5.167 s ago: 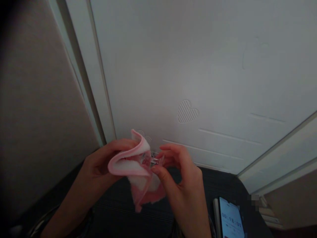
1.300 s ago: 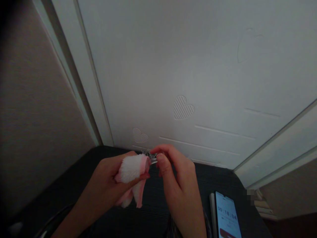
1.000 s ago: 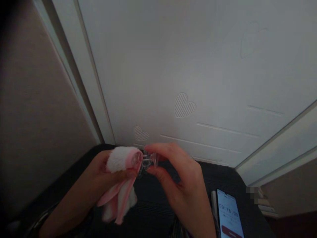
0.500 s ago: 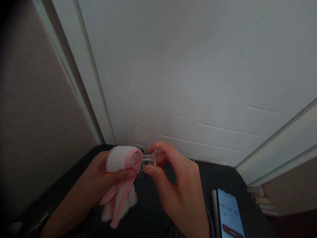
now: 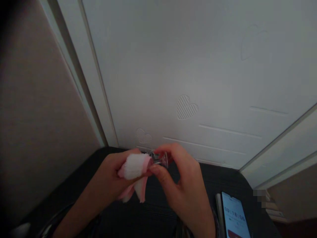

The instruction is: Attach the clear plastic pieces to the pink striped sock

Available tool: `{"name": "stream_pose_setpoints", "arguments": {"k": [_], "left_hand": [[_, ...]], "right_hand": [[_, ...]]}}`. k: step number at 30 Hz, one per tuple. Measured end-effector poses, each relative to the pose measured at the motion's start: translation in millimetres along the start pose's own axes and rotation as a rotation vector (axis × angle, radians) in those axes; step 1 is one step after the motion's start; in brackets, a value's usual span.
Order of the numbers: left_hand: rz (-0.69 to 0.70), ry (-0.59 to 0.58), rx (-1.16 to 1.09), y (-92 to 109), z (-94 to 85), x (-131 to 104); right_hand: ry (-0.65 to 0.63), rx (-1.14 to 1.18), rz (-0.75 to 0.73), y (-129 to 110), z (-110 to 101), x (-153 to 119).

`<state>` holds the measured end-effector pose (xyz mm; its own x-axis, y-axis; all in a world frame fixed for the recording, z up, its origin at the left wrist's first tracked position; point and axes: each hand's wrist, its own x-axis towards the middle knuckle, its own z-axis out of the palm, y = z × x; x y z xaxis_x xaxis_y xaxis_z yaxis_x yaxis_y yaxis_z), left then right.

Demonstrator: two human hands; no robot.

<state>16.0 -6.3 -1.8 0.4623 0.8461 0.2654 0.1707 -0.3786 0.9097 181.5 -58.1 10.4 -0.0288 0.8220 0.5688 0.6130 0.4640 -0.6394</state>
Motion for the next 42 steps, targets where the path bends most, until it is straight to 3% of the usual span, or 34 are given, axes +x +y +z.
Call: {"name": "stream_pose_setpoints", "arguments": {"k": [3,7,15,21,25,28,34,42], "left_hand": [[0.104,-0.103,0.113,2,4.4,-1],[0.128,-0.118,0.187,3,9.5,-3],[0.111,-0.144,0.207,-5,3.4,4],[-0.141,-0.085,-0.137,-2,-2.3,5],[-0.271,-0.068,-0.366,-4,-7.0,5],[-0.319,-0.052,-0.414,-4,-9.2,6],[-0.343,-0.132,-0.442,-2,-9.2,6],[-0.369,-0.134,-0.490,-7,-9.2,5]], "right_hand": [[0.068,-0.044,0.027,-1,8,2],[0.170,0.019,0.098,-1,15,0],[-0.029,0.121,0.284,12,19,5],[0.043,0.216,0.095,3,14,1],[-0.016,0.177,-0.032,3,7,-2],[-0.003,0.144,-0.092,6,3,-3],[0.041,0.066,-0.157,6,-2,-1],[0.059,-0.013,-0.141,9,-3,-1]]}}
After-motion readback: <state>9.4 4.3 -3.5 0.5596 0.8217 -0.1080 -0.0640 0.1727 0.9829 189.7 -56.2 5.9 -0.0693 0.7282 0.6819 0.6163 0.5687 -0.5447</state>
